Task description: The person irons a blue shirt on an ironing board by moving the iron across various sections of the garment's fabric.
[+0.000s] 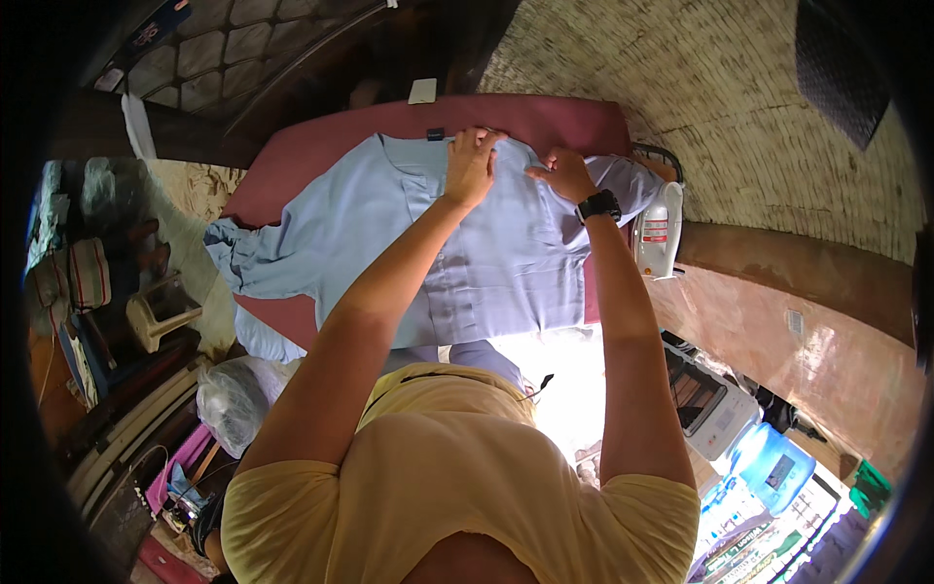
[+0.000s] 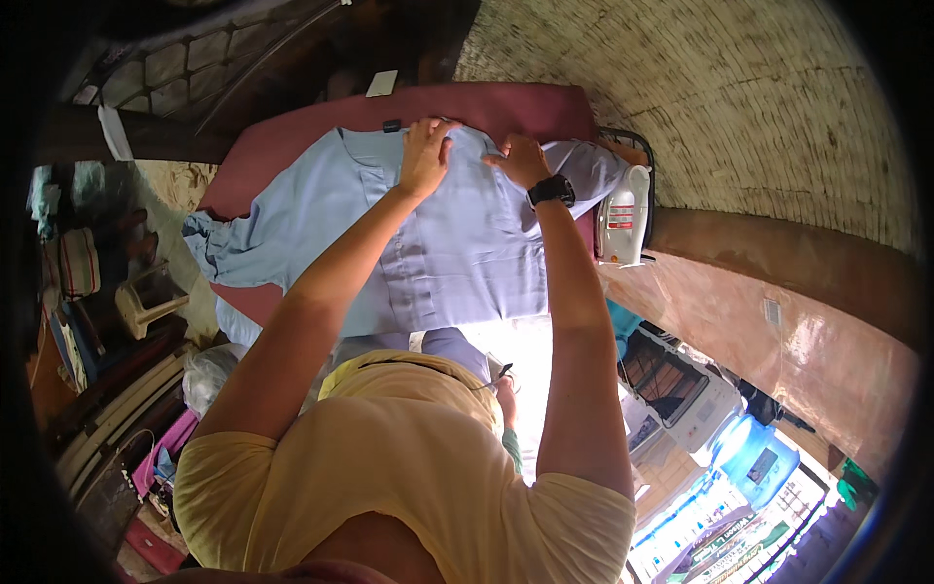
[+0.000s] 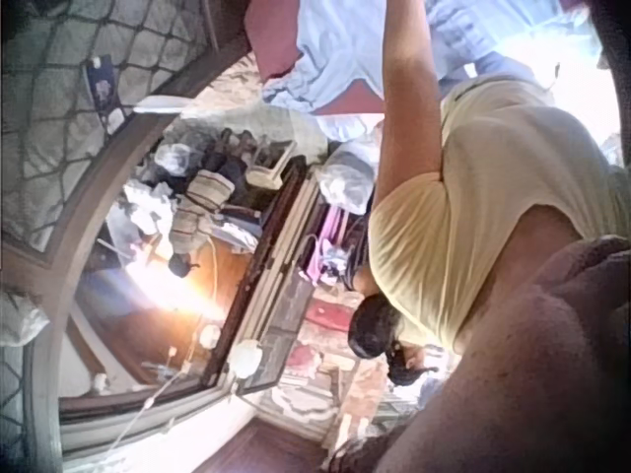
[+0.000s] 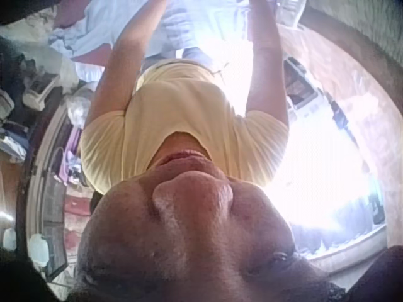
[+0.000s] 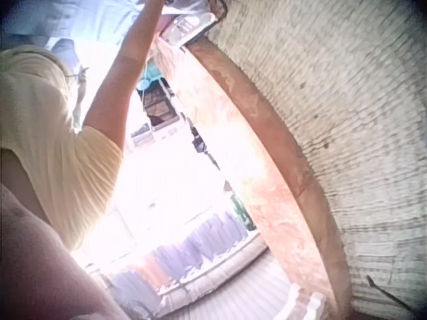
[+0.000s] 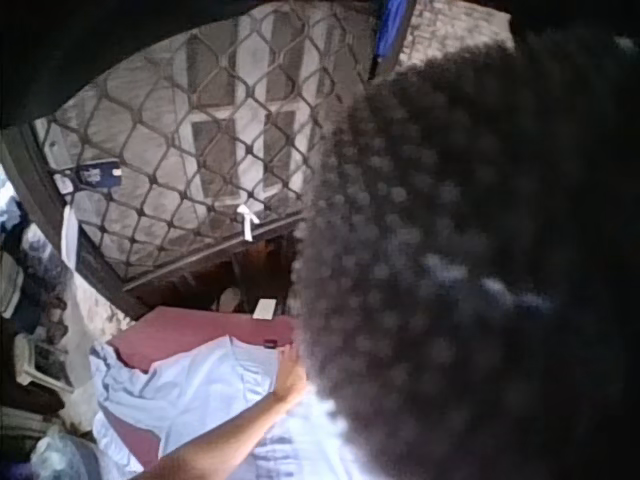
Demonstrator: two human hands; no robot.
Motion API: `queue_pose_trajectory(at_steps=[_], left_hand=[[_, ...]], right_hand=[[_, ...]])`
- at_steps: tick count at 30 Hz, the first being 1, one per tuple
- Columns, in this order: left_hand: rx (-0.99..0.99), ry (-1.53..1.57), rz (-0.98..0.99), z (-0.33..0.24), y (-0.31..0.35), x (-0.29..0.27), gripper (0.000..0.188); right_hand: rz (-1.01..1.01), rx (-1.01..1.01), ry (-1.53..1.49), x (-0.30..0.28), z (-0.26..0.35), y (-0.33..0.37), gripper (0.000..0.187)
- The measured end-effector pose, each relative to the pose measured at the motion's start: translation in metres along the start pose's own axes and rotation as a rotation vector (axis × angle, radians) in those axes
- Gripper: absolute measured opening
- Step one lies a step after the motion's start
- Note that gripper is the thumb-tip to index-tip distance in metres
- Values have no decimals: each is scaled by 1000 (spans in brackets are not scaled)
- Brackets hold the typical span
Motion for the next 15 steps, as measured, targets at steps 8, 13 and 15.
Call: queue_pose_trajectory(at_steps=[8, 13, 15], left_hand=[[16, 91, -106, 8, 1, 5, 45], [44, 85, -100, 4, 1, 2, 46], [29, 97, -85, 6, 0, 3, 47]], right_hand=[[-135, 78, -100, -23, -14, 20, 36], [-152, -17, -67, -27, 4, 26, 27], [-139, -82, -236, -23, 16, 25, 25]])
Point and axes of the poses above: each hand's wrist, its own y-axis away from the middle knuckle, its own x-axis out of the palm, z = x × y, the point moved 9 cm from there along -y, towards the middle knuckle, and after that the axes turned 3 degrees about -y, right-handed, at the moved point
